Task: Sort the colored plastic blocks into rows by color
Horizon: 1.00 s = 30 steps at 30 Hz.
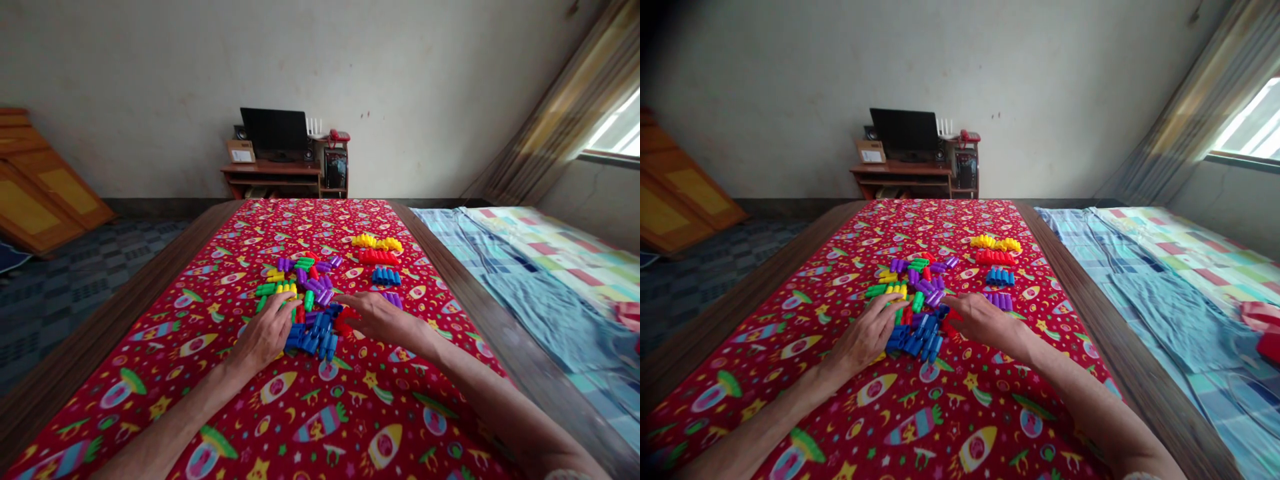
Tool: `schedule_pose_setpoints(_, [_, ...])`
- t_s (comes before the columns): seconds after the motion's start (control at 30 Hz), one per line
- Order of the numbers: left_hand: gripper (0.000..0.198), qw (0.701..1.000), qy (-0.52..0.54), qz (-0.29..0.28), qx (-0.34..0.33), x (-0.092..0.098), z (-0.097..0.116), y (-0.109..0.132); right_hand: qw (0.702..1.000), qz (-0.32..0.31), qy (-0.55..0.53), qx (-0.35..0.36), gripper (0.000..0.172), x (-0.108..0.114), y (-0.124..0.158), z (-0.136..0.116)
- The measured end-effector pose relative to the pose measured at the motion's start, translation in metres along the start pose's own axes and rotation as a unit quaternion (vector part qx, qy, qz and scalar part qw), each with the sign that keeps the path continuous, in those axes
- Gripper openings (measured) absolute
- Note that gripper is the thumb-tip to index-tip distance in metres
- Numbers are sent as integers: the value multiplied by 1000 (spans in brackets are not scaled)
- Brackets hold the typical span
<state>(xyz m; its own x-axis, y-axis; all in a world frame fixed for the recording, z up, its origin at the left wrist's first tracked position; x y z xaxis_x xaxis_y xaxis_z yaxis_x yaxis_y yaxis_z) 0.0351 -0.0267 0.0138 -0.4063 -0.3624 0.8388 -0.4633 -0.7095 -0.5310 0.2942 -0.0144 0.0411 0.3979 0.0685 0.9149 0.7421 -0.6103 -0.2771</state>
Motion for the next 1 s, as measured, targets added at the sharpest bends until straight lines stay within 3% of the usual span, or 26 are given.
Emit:
schedule_pose_setpoints(0.17, [36, 1000, -4, 0, -9, -1, -1, 1, 996, -76, 35, -24, 14, 11, 0, -8])
schedule_pose_setpoints(0.43, [37, 1000, 7, -2, 1, -3, -2, 2, 990, -107, 87, 3, 15, 5, -3, -8])
schedule_pose_setpoints(0.63, [37, 1000, 6, -2, 1, 2, 1, 0, 984, -106, 137, 36, 14, 2, -2, -7])
schedule_pose_setpoints(0.77, [36, 1000, -1, -2, -2, 2, 1, -1, 989, -102, 95, 41, 6, 5, 0, -1])
schedule_pose_setpoints(0.87, [36, 1000, 4, 0, -1, 1, 0, 0, 996, -80, 39, 14, 5, 16, -2, -1])
schedule_pose_setpoints(1.0, [36, 1000, 3, -1, 0, 1, 0, 1, 997, -14, -49, -49, 7, 49, -5, 8])
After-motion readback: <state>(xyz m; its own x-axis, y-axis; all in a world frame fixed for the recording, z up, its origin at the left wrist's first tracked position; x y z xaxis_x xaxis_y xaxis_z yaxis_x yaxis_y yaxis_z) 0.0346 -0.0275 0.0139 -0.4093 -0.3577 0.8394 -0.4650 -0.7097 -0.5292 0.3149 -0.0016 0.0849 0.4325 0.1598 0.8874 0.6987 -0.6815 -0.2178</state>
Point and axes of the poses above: each hand's wrist, its own y-axis away from the middle knuckle, its own x-axis out of the back of the hand, z = x × y, the point moved 2 cm from there along -y, towards the middle knuckle, and after that the axes turned 3 degrees about -y, right-handed, at the moved point
